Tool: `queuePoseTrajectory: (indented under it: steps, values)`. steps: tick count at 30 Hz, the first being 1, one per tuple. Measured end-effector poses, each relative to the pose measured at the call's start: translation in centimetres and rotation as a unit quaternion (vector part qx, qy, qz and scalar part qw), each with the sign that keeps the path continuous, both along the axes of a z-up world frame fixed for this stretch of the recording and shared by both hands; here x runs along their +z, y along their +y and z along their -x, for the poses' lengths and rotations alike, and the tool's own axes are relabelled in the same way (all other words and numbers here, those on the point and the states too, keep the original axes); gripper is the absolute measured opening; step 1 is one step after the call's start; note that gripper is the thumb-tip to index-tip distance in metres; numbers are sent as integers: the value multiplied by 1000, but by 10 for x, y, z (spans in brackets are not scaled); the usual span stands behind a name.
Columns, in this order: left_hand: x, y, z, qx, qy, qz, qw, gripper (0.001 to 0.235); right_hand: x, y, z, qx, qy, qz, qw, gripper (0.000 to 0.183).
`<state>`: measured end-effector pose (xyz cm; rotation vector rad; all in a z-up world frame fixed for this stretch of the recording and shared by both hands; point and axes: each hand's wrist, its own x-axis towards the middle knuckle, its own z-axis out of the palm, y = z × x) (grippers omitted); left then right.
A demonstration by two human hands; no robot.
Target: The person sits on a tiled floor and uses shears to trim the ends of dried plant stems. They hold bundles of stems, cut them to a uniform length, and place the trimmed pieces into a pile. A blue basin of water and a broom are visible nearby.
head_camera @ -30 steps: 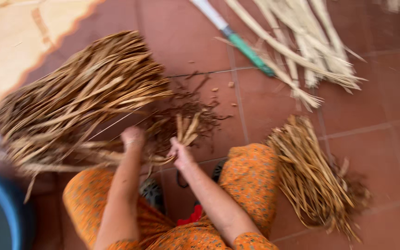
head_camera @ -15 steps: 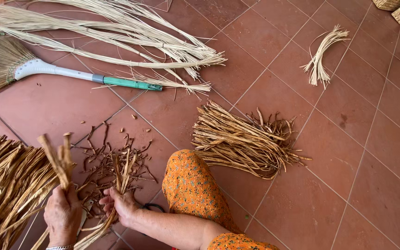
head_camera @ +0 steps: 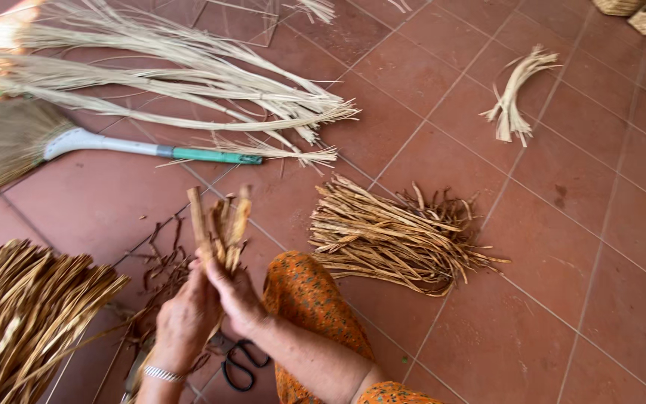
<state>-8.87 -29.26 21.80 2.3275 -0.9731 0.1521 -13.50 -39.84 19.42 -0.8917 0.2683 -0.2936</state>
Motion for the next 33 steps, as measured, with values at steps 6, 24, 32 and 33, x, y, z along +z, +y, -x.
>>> queuePoseTrajectory:
  steps: [6,24,32,33]
  values:
    - [-4,-8,14,-18,77,77,994,45,0,-26,1,-42,58,7,997,43]
    - [-12,99,29,-112,401,335,846,85,3,-13,24,339,-42,8,940,44]
    - [38,85,51,6,545,338,767,48,-2,13,30,467,-13,63,882,40]
    - [37,86,53,2,537,352,767,46,1,16,30,465,-20,63,883,42]
